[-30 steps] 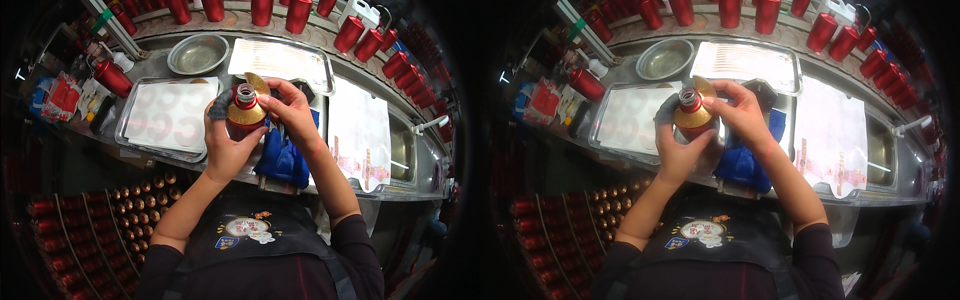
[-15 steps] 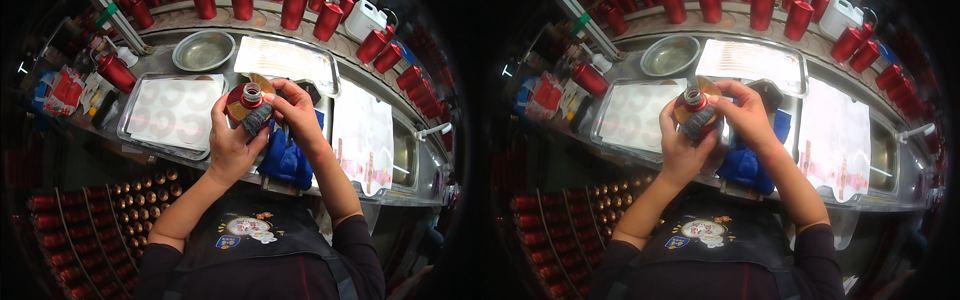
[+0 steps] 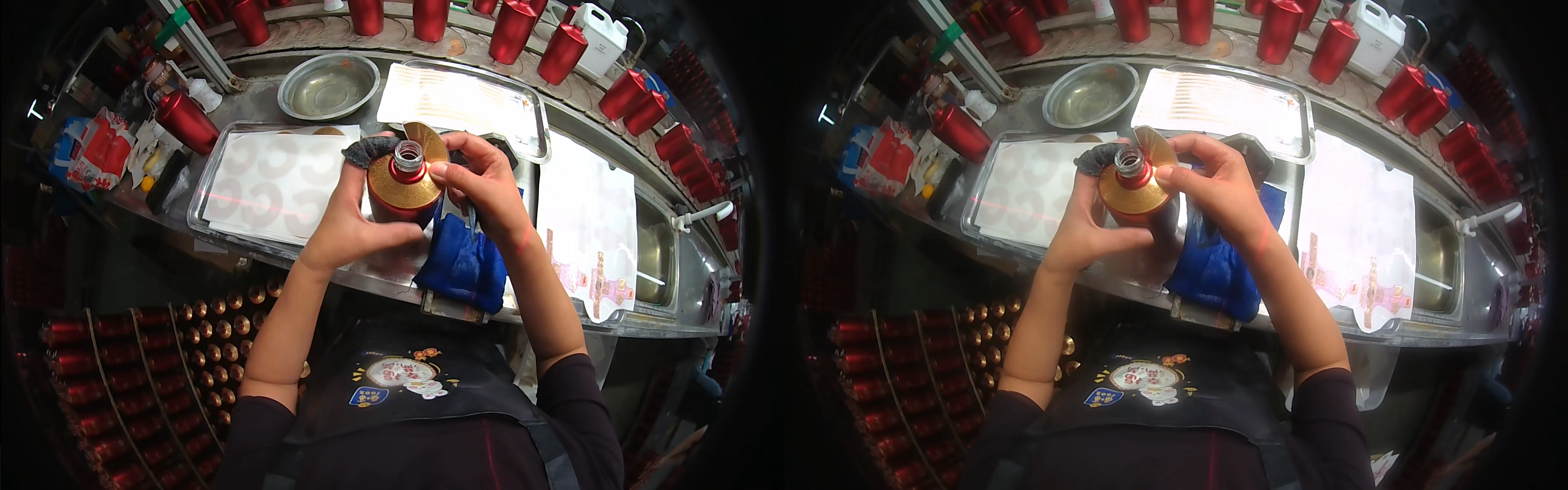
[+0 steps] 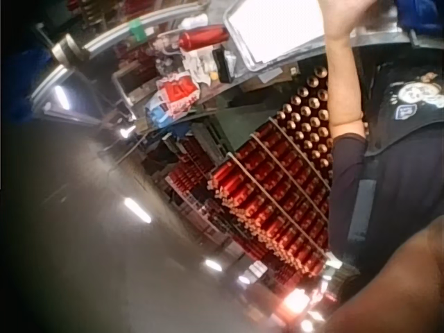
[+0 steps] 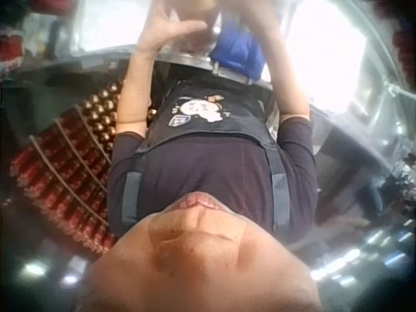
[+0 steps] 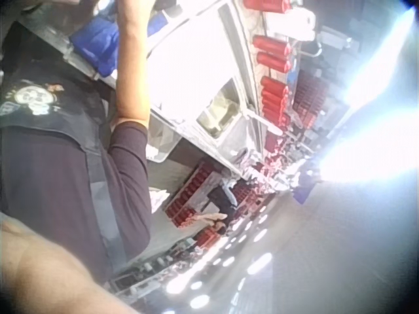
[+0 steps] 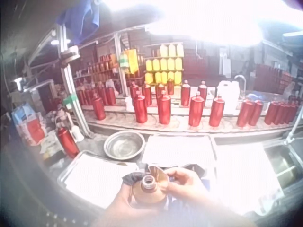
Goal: The person applies gold and red labels to red cylindrical bottles. They wipe the bottle surface, place a gold neck label, smooth it with a cloth, then apply a red body label and smooth it. The process is repeated for multiple bottles.
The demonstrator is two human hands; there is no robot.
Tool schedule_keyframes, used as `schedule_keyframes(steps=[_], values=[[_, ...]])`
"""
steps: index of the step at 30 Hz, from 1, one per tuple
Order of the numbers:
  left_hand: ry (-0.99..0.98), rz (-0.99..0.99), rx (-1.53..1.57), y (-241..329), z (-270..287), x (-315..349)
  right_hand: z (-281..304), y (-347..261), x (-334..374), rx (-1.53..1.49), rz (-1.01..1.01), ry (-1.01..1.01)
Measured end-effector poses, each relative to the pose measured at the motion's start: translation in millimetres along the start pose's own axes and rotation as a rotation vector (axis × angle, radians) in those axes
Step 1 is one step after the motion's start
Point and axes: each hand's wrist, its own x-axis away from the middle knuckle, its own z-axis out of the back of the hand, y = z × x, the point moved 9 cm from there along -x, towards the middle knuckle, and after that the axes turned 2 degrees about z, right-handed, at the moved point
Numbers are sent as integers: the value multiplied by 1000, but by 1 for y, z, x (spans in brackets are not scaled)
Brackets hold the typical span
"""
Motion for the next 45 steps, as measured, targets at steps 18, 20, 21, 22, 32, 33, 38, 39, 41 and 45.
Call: schedule_keyframes(steps=[18,20,21,22,32,33,38,39,41,45], values=[[-69,-142,-298,23,-4,3,-3,1,9,-66,10,16],[-173,-35,-177,17,-4,-1,-1,1,12,-66,14,29],[-252,25,-45,14,-7,-4,-2,2,13,-50,2,7],[-321,94,92,12,-9,-5,-3,0,15,-34,26,-10],[-137,201,202,9,-4,2,-6,-2,40,69,58,184],[-136,184,218,12,-6,2,-7,-4,42,155,52,163],[-85,183,214,15,-6,1,-5,3,36,-59,-21,141],[-80,179,223,15,-7,2,-3,4,34,-74,-15,148],[-74,179,221,14,-7,2,-2,4,32,-18,-10,148],[-65,169,200,13,-5,1,-3,9,28,95,-49,104]])
